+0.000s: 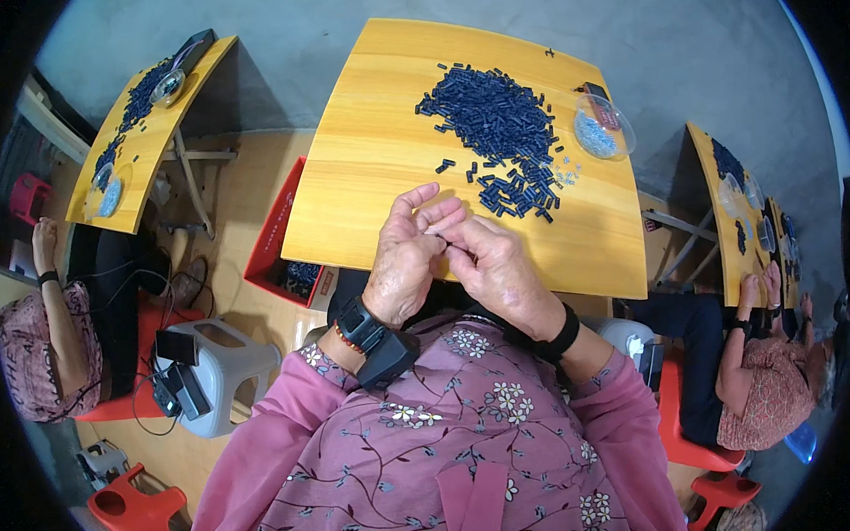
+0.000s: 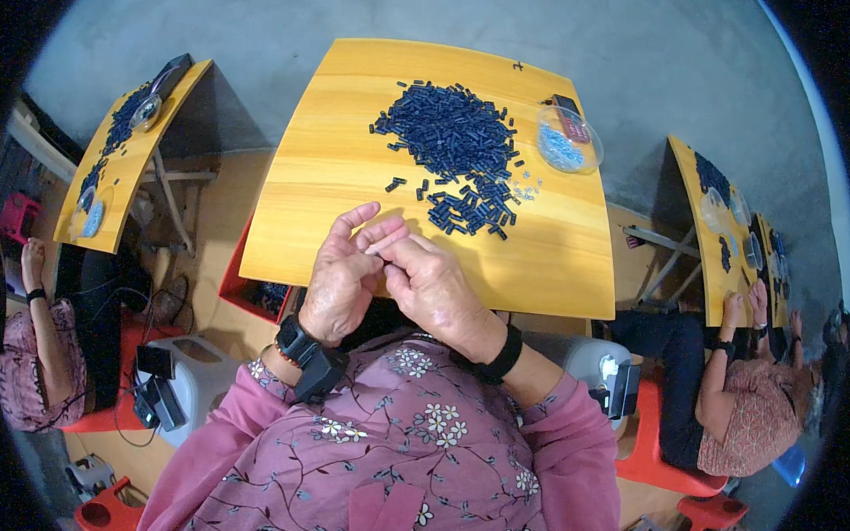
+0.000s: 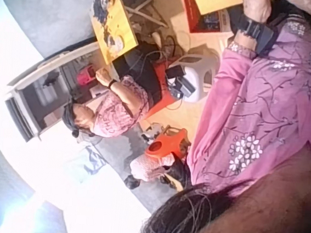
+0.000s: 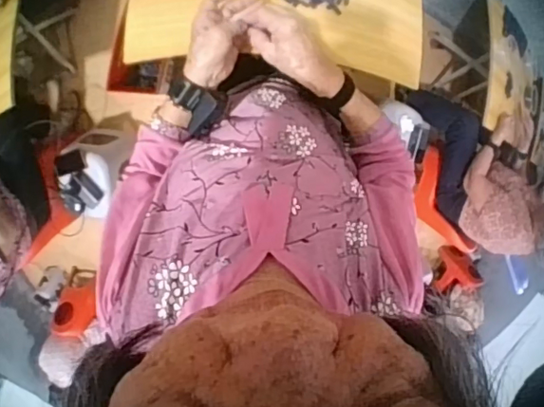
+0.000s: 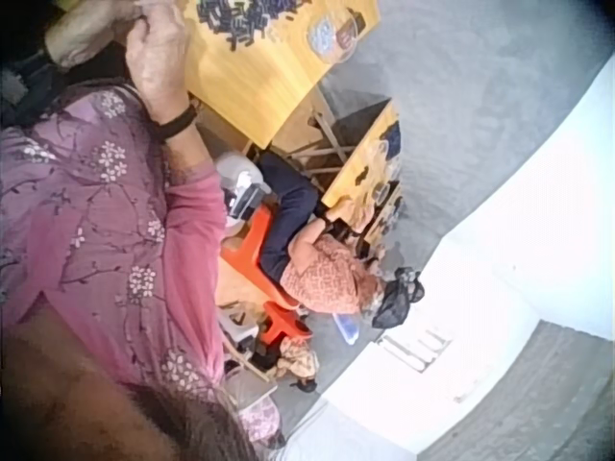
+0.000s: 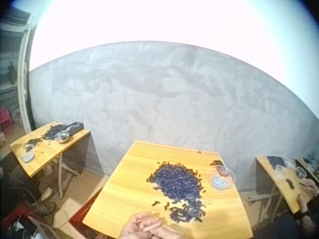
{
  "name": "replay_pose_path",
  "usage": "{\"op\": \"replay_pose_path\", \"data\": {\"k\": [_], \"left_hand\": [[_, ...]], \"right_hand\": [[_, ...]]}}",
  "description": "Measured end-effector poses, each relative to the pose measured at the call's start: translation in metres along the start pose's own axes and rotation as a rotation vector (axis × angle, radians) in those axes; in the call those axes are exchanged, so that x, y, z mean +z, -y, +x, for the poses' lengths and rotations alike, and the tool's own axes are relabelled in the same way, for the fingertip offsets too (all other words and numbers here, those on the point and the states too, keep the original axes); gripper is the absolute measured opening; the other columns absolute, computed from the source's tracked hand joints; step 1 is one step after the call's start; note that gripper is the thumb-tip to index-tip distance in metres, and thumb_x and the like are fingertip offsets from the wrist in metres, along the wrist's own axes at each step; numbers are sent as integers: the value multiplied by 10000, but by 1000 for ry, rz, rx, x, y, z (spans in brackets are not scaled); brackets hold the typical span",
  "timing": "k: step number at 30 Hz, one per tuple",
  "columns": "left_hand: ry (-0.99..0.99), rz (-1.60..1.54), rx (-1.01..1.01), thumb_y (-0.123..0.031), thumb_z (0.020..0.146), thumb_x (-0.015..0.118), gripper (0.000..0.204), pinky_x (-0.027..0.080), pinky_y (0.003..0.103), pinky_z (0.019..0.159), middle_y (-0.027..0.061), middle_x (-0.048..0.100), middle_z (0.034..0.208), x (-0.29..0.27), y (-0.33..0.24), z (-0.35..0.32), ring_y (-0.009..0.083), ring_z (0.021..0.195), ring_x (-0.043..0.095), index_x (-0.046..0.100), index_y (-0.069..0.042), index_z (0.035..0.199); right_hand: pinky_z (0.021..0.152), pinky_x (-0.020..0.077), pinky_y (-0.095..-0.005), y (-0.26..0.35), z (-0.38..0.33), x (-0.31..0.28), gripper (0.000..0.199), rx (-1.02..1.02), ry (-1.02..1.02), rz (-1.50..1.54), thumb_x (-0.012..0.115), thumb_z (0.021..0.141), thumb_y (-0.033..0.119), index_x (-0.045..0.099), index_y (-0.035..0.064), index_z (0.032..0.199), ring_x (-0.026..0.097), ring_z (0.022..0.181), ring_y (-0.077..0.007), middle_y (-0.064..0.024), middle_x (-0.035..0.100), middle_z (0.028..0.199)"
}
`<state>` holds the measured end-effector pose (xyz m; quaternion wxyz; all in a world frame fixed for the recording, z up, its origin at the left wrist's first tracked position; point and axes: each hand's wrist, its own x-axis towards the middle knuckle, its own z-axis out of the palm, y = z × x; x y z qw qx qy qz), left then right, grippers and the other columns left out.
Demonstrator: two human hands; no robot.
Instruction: Assembling small plastic components at a workstation.
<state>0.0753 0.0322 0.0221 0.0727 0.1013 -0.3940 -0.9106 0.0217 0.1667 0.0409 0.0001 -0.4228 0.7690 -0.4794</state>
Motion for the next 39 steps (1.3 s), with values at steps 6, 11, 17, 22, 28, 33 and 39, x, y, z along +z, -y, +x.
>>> {"op": "replay_pose_path", "data": {"k": [6,11,17,22,28,33,39], "left_hand": [[20,-67,16,152,821,476,579,500,324,944,215,518,1314,-1,-1,-1,265,1226,541,374,-19,1364],[69,-50,39,49,889,589,315,516,296,878,129,625,1079,-10,13,-1,176,966,622,514,21,1194],[-6,-33,116,36,906,622,135,529,257,792,91,675,947,-3,16,-6,131,828,640,621,18,1039],[-42,-1,176,31,907,625,117,526,256,800,90,678,963,-2,14,-5,129,854,639,632,10,1022],[30,-147,111,-12,919,615,108,540,306,799,91,675,972,-12,10,-3,158,854,646,630,5,1025],[31,-412,-57,-41,936,584,120,550,339,772,99,663,930,-19,4,1,199,810,647,616,-7,1046],[64,-361,-40,-50,939,580,126,552,358,778,95,658,920,-22,7,4,206,815,650,601,-12,1057]], "right_hand": [[551,473,-207,-11,-3,0,153,419,-5,531,617,894,-33,654,12,1035,616,683,-64,-37,669,851],[550,480,-188,-20,-2,-6,136,431,-33,764,587,930,-23,638,-3,1055,624,667,-64,-35,669,841],[570,495,-199,-4,-4,-3,122,373,-71,543,601,925,-16,620,-19,1046,637,712,-67,-48,675,863],[599,522,-207,-3,-3,-4,122,382,-73,567,606,925,-14,611,-16,1047,652,755,-77,-52,676,895],[605,529,-209,-5,-3,-8,115,376,-16,597,619,924,-8,606,-10,1038,653,748,-84,-55,673,893],[624,536,-222,-4,-6,-13,120,349,-33,653,617,923,-14,595,-11,1041,655,751,-94,-69,677,895],[644,544,-226,-5,-2,-20,113,318,-18,640,614,922,-17,610,-24,1035,657,751,-97,-77,684,893]]}}
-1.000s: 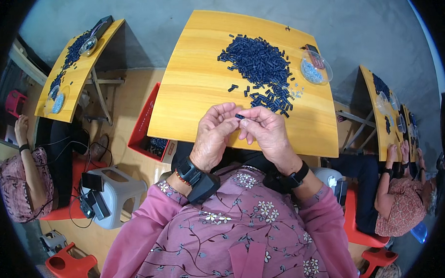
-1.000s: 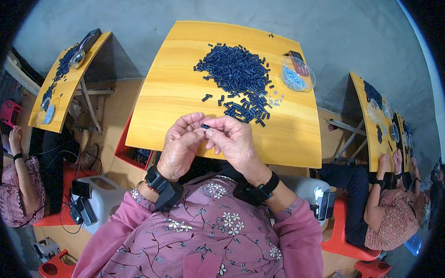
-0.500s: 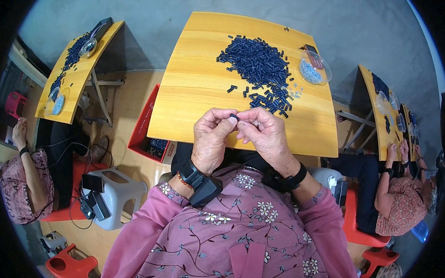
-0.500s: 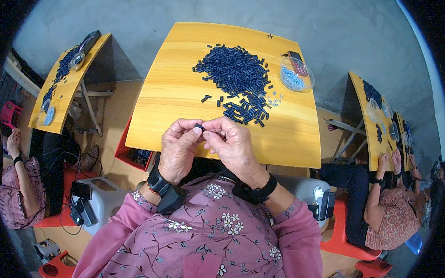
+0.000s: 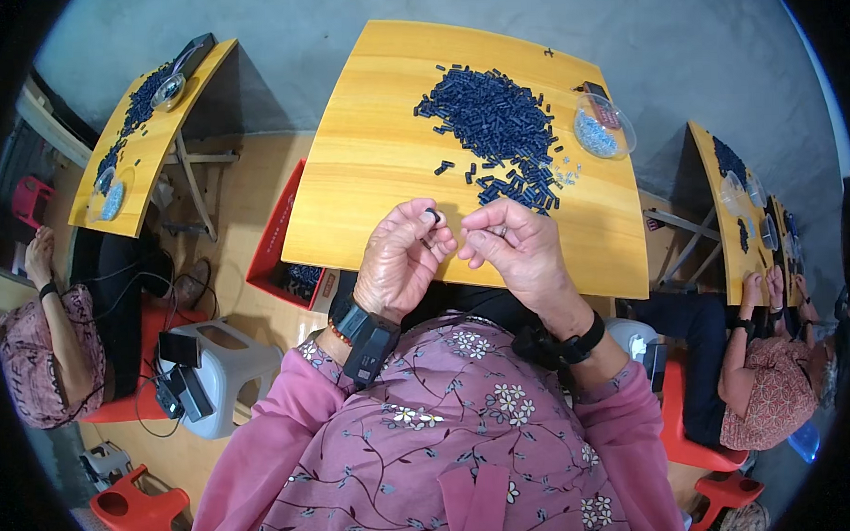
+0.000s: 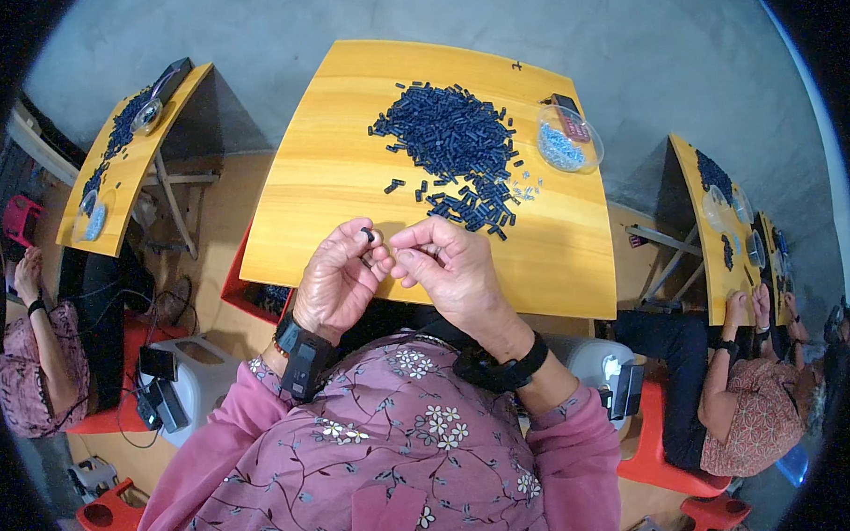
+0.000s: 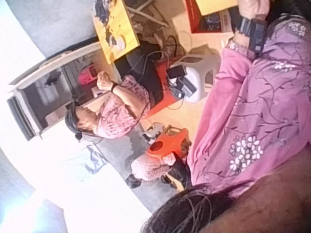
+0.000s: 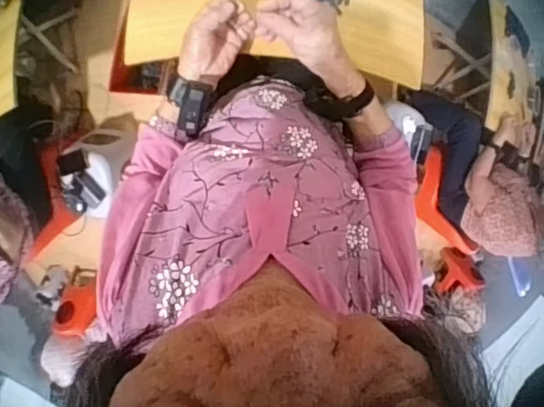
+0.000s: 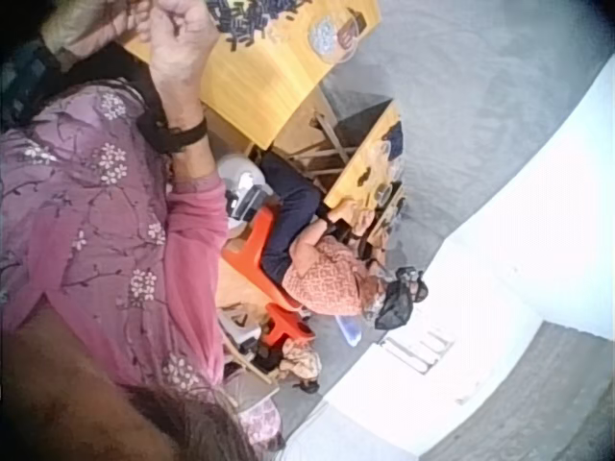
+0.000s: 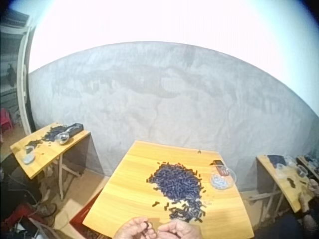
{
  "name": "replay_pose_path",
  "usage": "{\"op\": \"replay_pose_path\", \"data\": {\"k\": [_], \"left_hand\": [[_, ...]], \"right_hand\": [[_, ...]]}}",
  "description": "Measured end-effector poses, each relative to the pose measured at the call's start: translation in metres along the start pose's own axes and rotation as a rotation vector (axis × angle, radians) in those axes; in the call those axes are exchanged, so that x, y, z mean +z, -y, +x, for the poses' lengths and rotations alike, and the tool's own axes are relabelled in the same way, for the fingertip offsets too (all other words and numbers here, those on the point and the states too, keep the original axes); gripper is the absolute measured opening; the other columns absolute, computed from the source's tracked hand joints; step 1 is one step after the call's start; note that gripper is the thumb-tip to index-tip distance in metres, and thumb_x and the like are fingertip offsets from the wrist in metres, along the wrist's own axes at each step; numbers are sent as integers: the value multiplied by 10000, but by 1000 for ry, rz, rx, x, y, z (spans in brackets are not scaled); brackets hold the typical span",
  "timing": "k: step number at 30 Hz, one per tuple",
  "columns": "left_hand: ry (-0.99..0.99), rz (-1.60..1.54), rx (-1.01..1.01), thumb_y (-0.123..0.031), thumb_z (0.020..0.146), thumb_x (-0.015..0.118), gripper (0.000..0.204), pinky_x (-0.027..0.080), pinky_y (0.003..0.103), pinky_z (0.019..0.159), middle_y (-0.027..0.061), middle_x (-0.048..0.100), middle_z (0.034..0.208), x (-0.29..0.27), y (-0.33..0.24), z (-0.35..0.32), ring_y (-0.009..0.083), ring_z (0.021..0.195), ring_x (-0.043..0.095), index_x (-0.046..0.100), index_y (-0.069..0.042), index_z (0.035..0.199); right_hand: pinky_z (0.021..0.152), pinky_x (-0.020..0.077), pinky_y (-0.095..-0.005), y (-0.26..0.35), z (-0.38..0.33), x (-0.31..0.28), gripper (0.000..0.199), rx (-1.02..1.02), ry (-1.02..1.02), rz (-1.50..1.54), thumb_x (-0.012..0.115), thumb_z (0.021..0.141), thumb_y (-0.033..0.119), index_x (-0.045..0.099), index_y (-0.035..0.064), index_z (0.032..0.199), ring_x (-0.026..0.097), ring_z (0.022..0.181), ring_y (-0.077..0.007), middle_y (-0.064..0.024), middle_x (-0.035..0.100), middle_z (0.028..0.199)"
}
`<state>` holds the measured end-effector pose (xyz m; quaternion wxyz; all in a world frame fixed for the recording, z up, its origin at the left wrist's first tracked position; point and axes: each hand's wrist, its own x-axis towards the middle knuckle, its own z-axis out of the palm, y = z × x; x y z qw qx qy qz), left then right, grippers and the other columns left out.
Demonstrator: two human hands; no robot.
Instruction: Assembling small plastic components at a workstation.
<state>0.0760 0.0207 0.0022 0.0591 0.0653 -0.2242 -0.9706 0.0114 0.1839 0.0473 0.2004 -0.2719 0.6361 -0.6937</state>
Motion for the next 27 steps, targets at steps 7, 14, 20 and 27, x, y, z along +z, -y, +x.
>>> {"op": "replay_pose_path", "data": {"k": [7,14,20,27], "left_hand": [[11,-134,-110,-34,933,575,111,561,391,830,106,663,920,1,1,-1,218,821,658,597,-13,1039],[28,-69,-88,-63,925,600,85,551,388,880,100,660,942,2,3,-3,223,880,648,611,-24,1000],[56,-83,-82,-39,926,591,67,540,341,800,93,663,923,-3,7,-3,187,820,637,615,-38,988],[92,13,-82,-41,925,600,67,534,356,794,82,664,927,-2,8,-4,178,797,633,620,-57,987]], "right_hand": [[668,539,-233,9,8,-6,137,11,32,-134,607,916,-32,627,-23,1052,649,757,-110,-57,654,883],[623,524,-205,12,9,5,107,31,-89,-112,656,894,-2,655,-22,999,632,719,-60,-48,691,861],[611,511,-200,3,10,4,91,9,-87,-193,669,881,-6,657,-18,970,637,729,-55,-36,695,847],[612,515,-202,-5,12,-4,71,-66,-24,-267,671,886,12,677,10,957,661,751,-81,-76,692,971]]}}
